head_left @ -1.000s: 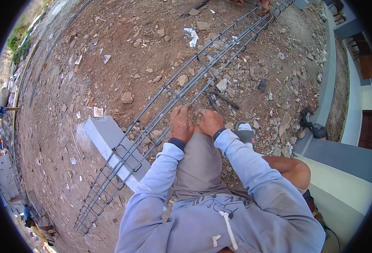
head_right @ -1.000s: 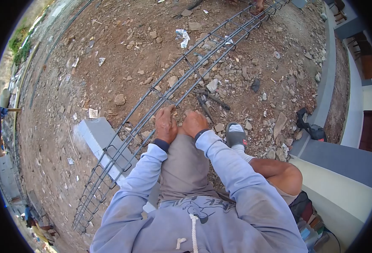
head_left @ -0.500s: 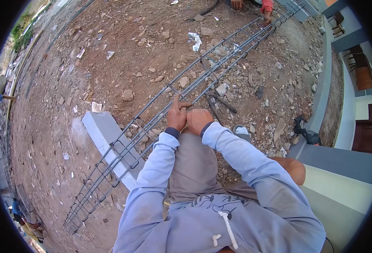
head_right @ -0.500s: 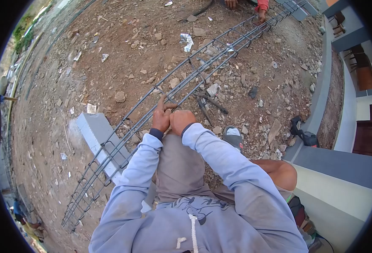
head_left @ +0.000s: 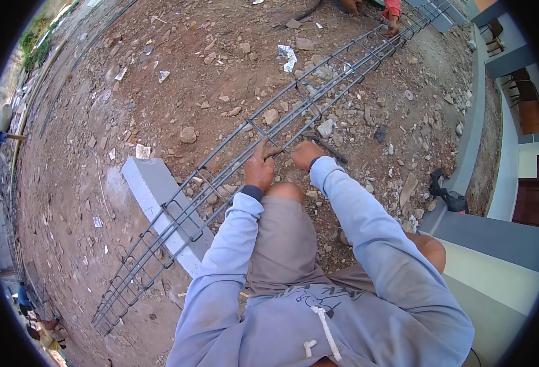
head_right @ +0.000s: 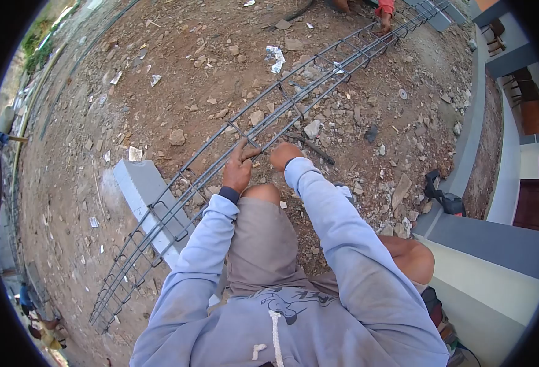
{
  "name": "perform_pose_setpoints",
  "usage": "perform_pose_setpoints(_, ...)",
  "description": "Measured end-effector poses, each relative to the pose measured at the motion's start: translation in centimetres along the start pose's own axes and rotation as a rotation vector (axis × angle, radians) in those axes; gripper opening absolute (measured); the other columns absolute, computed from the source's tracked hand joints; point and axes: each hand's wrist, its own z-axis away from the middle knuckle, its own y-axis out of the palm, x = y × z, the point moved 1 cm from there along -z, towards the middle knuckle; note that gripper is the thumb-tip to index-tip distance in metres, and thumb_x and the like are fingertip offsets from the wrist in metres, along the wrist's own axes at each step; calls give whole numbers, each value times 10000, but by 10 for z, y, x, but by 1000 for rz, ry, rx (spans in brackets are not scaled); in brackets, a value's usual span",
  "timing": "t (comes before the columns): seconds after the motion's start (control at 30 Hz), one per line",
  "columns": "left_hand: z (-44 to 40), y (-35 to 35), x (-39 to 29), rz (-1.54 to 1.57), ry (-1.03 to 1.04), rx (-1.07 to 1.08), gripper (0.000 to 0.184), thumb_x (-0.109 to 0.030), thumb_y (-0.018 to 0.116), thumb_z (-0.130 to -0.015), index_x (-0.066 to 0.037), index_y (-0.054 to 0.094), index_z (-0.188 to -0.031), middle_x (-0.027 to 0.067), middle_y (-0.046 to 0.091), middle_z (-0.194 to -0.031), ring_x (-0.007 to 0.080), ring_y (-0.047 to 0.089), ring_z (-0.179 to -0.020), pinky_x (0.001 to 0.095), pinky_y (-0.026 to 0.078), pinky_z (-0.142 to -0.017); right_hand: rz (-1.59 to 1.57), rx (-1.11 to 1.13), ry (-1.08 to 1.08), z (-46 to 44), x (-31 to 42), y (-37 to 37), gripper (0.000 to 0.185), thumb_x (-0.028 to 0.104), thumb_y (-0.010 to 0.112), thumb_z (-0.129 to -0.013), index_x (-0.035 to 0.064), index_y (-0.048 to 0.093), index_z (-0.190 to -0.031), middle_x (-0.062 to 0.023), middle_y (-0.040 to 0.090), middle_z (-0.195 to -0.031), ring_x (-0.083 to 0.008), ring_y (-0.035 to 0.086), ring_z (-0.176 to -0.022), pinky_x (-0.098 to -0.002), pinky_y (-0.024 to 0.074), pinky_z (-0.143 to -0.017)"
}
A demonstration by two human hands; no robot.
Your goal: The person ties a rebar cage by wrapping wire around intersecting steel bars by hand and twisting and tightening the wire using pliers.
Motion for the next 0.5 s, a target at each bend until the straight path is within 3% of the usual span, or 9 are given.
perform_pose_setpoints(0.1,-1,-1,-2,6,-45,8,551,-6,463,-764,-33,423,-1313,71,686,-1025,204,655,-798,298,496,-723,-1176,399,516,26,39,-52,220,191,554,-835,9,652,-759,-194,667,-859,-210,670,-735,-377,530,-603)
perform_pose_setpoints(0.2,-3,1,1,41,-52,-3,518,-21,474,-782,-26,439,-1299,81,689,-1010,173,647,-786,284,491,-718,-1601,423,482,38,19,-15,244,189,536,-858,-29,636,-817,-169,660,-812,-192,663,-707,-355,523,-564)
perform_pose_setpoints(0.23,-2,3,3,109,-23,-4,486,-45,496,-811,-21,445,-1294,92,685,-1022,143,634,-802,270,487,-727,-1669,393,487,43,10,-5,257,219,543,-861,-18,630,-907,-162,641,-741,-260,658,-714,-383,529,-628)
perform_pose_setpoints(0.33,1,4,5,72,29,-3,459,-78,517,-846,-20,446,-1295,97,673,-1058,133,626,-827,268,487,-735,-819,-70,701,55,-32,29,289,257,569,-848,15,609,-1000,-166,629,-824,-322,640,-820,-421,514,-746)
perform_pose_setpoints(0.4,5,5,2,175,-103,38,436,-102,516,-881,-22,440,-1303,103,661,-1085,131,616,-875,266,483,-765,-497,-105,884,62,-47,60,318,287,600,-827,54,603,-1043,-181,577,-1093,-346,561,-1043,-456,467,-856)
perform_pose_setpoints(0.5,3,1,-14,203,-157,68,427,-80,496,-896,-23,427,-1313,111,652,-1101,135,608,-933,272,478,-815,-288,-167,815,59,-52,80,359,296,623,-812,61,587,-1082,-157,486,-1224,-333,480,-1149,-455,456,-869)
